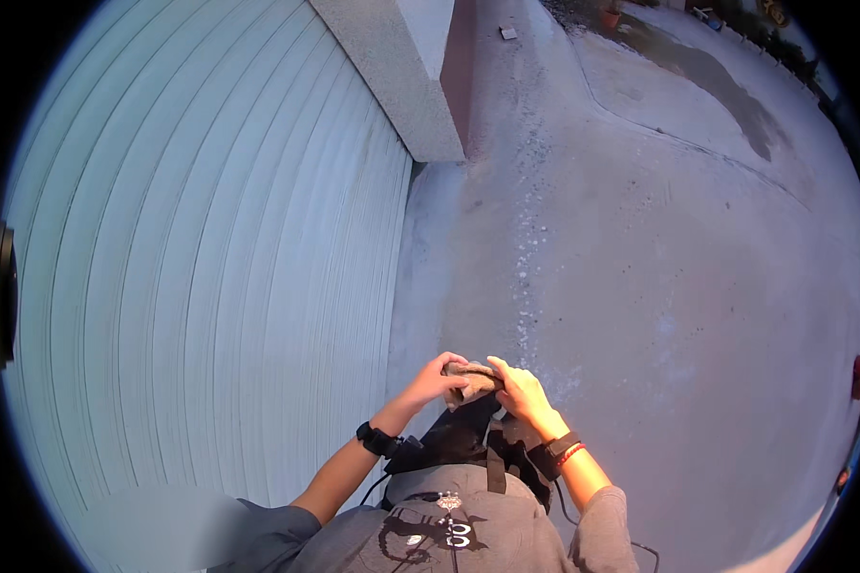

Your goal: The person uses a cloth to wipe a white corrugated wall surface outdoors, then walks into a garage and continues wiping the interior of a white roll-up door. The person moves between different sections of the wall and door, rubbing the cloth against the surface.

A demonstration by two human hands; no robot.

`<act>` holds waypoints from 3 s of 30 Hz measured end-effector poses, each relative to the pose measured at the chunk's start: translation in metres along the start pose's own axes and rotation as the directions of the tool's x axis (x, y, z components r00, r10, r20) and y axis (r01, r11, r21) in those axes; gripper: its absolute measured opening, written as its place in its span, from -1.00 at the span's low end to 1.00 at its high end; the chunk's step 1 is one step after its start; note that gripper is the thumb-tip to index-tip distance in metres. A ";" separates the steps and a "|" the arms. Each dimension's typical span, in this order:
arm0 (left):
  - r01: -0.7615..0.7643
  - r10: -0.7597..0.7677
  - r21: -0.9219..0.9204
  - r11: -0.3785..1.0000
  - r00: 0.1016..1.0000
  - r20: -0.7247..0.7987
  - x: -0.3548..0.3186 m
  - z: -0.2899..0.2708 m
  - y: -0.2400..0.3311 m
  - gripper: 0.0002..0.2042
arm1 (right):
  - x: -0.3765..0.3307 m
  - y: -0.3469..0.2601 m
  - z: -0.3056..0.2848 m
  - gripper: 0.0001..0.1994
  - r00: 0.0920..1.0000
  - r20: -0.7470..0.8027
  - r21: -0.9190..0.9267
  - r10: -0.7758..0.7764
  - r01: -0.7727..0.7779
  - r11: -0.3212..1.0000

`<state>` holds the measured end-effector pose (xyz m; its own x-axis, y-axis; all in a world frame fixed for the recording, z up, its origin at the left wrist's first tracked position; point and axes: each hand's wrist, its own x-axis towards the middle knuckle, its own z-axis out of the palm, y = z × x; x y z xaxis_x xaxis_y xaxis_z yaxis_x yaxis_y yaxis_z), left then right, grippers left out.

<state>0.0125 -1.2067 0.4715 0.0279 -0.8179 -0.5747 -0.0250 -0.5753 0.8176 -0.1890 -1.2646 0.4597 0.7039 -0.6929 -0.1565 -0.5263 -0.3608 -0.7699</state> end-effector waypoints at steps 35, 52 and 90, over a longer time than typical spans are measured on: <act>-0.284 0.018 0.941 0.181 0.958 0.286 0.652 -0.439 0.052 -0.81 | 0.751 0.218 0.148 -0.73 1.000 -0.013 0.202 0.004 -0.001 0.979; 0.133 0.476 0.851 -0.509 0.867 0.149 0.814 -0.630 0.090 -0.70 | 1.036 0.206 0.236 -0.80 0.722 -0.688 0.262 0.072 0.154 0.953; 0.033 0.079 0.977 -0.210 0.997 -0.017 0.641 -0.516 0.002 -0.93 | 0.802 0.133 0.302 -0.76 0.920 0.070 0.630 0.385 -0.341 0.698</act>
<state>0.5456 -1.7281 0.1232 0.0427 -0.8607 -0.5073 -0.9704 0.0851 -0.2262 0.4499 -1.6797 0.0452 0.4784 -0.7325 -0.4842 -0.3071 0.3771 -0.8738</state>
